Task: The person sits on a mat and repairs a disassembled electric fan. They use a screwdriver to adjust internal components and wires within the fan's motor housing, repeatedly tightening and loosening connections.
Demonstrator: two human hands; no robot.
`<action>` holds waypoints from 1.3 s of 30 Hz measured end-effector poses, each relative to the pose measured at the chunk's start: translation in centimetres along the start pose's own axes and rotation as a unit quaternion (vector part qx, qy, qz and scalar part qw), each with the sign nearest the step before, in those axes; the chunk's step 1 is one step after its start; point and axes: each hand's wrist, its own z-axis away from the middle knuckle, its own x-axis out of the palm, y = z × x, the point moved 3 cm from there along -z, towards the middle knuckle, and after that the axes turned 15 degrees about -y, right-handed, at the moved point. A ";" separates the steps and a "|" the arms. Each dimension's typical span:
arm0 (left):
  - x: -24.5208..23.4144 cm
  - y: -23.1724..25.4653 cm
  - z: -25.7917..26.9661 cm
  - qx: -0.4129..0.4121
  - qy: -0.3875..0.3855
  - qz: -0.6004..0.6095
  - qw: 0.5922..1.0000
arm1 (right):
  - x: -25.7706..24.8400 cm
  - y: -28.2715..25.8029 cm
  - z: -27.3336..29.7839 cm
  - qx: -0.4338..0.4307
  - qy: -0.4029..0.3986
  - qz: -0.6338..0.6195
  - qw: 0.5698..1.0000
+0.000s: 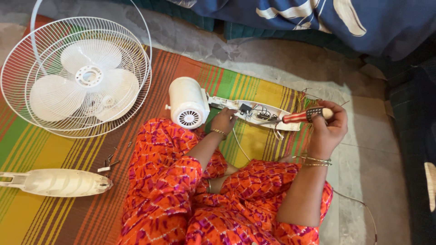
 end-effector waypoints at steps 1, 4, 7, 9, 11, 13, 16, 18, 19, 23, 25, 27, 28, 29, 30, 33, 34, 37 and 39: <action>0.2 0.6 -0.6 -0.016 0.000 -0.022 1.000 | -0.3 0.7 -0.1 0.031 0.004 0.025 0.999; 1.0 2.0 -2.5 -0.058 -0.022 -0.086 0.994 | -0.9 3.0 -0.4 0.107 -0.004 0.122 0.987; 1.9 2.5 -3.8 -0.087 -0.028 -0.124 0.988 | -0.8 4.8 -0.4 0.144 -0.042 0.215 0.965; 2.5 2.4 -4.1 -0.099 -0.022 -0.144 0.984 | -0.7 5.7 -0.5 0.164 -0.050 0.214 0.962; 2.9 2.1 -4.3 -0.108 -0.012 -0.169 0.980 | -0.8 6.2 -0.6 0.183 -0.063 0.209 0.959; 3.2 2.0 -4.7 -0.113 -0.007 -0.188 0.976 | -0.8 6.4 -0.6 0.203 -0.071 0.222 0.951; 3.6 1.8 -4.9 -0.111 -0.007 -0.202 0.973 | -0.8 6.6 -0.7 0.229 -0.083 0.267 0.932; 3.7 1.6 -4.9 -0.108 -0.008 -0.202 0.973 | -0.6 6.8 -0.5 0.237 -0.099 0.299 0.919; 3.8 1.5 -4.9 -0.107 -0.008 -0.200 0.974 | -0.5 6.9 -0.4 0.237 -0.117 0.301 0.916; 3.9 1.1 -5.0 -0.085 -0.010 -0.190 0.978 | -0.5 7.5 -0.2 0.271 -0.179 0.316 0.891; 4.1 0.8 -5.0 -0.080 -0.012 -0.184 0.980 | -0.5 7.9 -0.1 0.309 -0.197 0.311 0.877; 4.3 0.6 -5.0 -0.075 -0.009 -0.176 0.982 | -0.8 8.2 0.1 0.351 -0.204 0.291 0.867; 4.3 0.5 -5.0 -0.073 -0.005 -0.170 0.983 | -0.8 8.4 0.2 0.369 -0.207 0.257 0.869; 4.3 0.4 -5.0 -0.071 0.000 -0.166 0.984 | -0.9 8.5 0.3 0.387 -0.209 0.223 0.870; 4.4 0.2 -5.0 -0.078 0.001 -0.161 0.984 | -0.9 8.6 0.4 0.404 -0.211 0.189 0.870; 4.9 -0.1 -5.2 -0.096 -0.002 -0.159 0.983 | -0.5 8.9 0.5 0.418 -0.246 0.166 0.859; 5.0 -0.2 -5.3 -0.097 -0.004 -0.167 0.981 | -0.4 9.1 0.6 0.434 -0.250 0.201 0.842; 5.6 -0.4 -5.5 -0.108 -0.008 -0.193 0.975 | 0.2 10.3 0.9 0.463 -0.265 0.254 0.807; 6.1 -0.4 -5.8 -0.118 -0.010 -0.210 0.970 | 0.8 11.6 0.9 0.461 -0.284 0.224 0.810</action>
